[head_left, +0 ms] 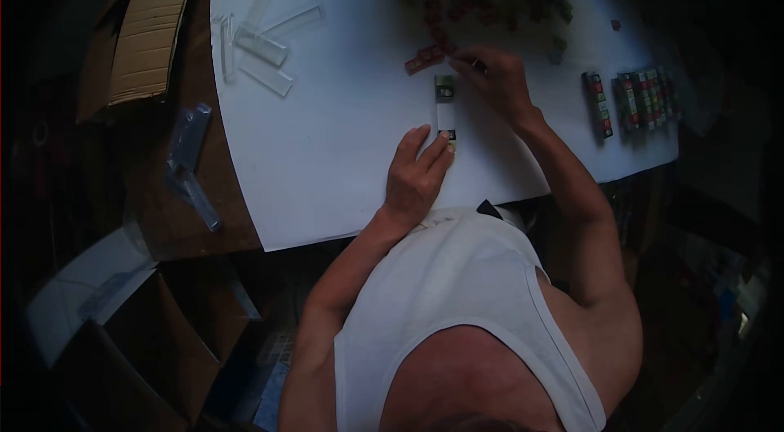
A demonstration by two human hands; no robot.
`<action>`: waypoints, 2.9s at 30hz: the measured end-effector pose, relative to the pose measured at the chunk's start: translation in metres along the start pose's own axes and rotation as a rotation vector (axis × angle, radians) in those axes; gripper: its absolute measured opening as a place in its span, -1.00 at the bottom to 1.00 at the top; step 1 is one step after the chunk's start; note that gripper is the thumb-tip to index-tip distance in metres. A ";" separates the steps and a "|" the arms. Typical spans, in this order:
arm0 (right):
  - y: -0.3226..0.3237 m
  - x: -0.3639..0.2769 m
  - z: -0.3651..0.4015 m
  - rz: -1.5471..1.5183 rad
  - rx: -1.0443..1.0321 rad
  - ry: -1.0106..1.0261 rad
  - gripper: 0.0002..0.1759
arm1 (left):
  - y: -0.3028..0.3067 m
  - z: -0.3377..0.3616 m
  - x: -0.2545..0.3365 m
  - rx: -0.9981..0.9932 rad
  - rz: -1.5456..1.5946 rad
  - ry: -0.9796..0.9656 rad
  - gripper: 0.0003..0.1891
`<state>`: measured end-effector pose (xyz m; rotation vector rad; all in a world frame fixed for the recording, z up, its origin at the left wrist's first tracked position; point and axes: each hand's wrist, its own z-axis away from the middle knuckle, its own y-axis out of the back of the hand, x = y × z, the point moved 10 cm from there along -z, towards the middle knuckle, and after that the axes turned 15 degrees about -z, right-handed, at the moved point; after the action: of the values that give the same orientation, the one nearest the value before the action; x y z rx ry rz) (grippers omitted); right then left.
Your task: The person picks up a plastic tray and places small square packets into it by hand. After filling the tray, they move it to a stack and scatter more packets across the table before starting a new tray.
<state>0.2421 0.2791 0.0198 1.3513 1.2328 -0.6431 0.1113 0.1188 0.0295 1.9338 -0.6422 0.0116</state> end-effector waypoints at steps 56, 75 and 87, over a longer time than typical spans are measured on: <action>-0.023 0.002 -0.036 0.192 -0.123 0.066 -0.69 | -0.008 0.000 -0.004 -0.034 0.059 0.031 -0.85; -0.012 -0.012 -0.014 0.149 -0.140 0.197 -0.71 | -0.009 0.000 -0.003 -0.054 0.071 -0.001 -0.87; -0.027 -0.030 0.090 -0.106 -0.417 0.037 -0.72 | -0.005 0.002 -0.005 -0.035 0.022 0.043 -0.83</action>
<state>0.2335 0.1809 0.0178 0.9593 1.3856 -0.4047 0.1089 0.1207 0.0232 1.8881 -0.6306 0.0550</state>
